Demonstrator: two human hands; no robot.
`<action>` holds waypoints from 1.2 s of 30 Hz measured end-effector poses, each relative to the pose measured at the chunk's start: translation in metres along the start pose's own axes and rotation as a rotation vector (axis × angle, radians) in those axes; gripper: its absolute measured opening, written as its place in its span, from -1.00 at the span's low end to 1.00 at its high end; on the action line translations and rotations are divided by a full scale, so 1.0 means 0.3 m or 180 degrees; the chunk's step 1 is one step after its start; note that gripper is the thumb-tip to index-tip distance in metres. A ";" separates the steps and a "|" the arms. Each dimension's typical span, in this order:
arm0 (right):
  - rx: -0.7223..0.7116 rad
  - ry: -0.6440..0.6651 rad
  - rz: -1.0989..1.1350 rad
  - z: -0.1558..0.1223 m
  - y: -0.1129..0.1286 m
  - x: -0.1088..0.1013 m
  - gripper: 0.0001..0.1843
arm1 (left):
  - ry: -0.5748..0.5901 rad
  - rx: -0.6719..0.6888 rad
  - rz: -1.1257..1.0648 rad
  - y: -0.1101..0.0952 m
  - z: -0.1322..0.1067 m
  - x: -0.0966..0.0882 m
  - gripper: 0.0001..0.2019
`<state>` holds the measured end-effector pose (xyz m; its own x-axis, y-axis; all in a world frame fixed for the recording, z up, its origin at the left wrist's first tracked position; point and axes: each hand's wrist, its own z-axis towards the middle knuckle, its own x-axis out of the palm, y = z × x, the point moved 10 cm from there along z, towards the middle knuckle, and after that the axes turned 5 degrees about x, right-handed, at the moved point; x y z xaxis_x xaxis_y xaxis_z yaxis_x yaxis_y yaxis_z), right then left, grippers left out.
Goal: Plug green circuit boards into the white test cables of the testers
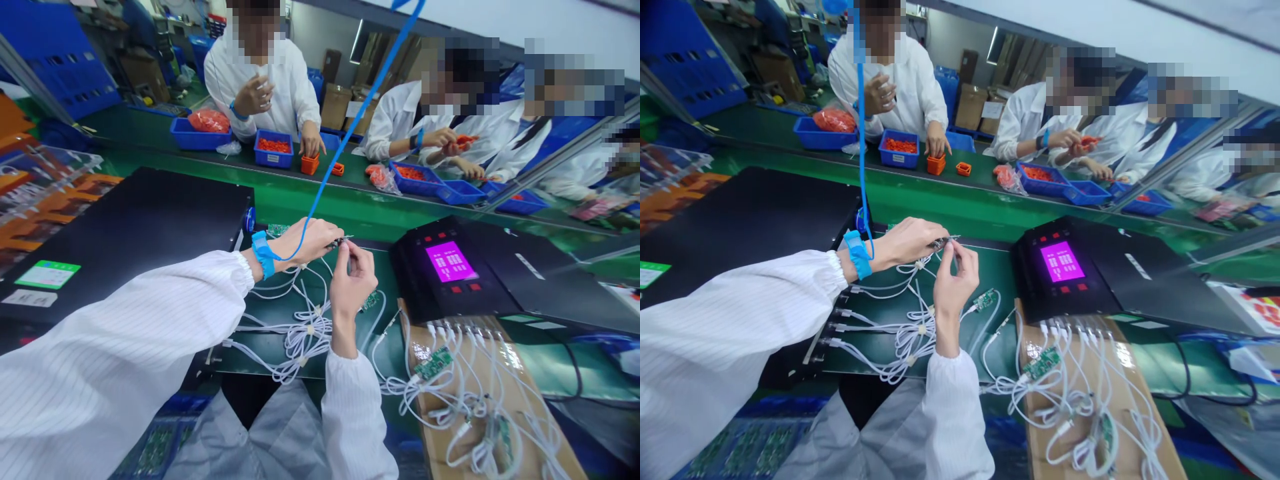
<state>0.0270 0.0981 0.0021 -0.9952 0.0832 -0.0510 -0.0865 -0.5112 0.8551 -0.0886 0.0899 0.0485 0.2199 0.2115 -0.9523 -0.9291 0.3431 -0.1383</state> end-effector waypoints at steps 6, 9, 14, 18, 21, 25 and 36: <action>0.0313 0.0227 0.0279 0.006 -0.044 -0.015 -0.64 | -0.0219 -0.0245 -0.0395 0.105 -0.009 -0.025 -0.54; 0.0766 0.0389 0.0473 0.015 -0.105 0.028 -0.58 | -0.0522 -0.0866 -0.0628 0.220 -0.040 -0.054 -0.50; 0.0701 0.0720 0.0290 -0.007 -0.118 0.182 -0.65 | -0.1297 -0.1960 -0.1017 0.368 -0.122 -0.110 -0.69; 0.0326 0.1275 -0.0172 -0.065 -0.086 0.354 -0.76 | -0.1620 -0.2421 -0.1448 0.408 -0.153 -0.108 -0.78; 0.0007 0.1864 -0.0788 -0.118 -0.069 0.468 -0.74 | -0.1817 -0.2796 -0.2186 0.418 -0.171 -0.075 -0.84; -0.0379 0.2661 -0.1257 -0.185 -0.066 0.518 -0.67 | -0.1824 -0.3019 -0.3291 0.390 -0.167 -0.031 -0.84; 0.0408 0.1814 -0.2047 -0.095 -0.246 0.049 -0.97 | -0.0591 -0.3120 -0.4166 0.306 -0.139 0.112 -0.78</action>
<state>0.0174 0.1127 -0.0764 -0.6286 -0.1358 -0.7657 -0.6684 -0.4090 0.6212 -0.1790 0.0902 -0.0076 0.9221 0.3863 -0.0232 0.0989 -0.2932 -0.9509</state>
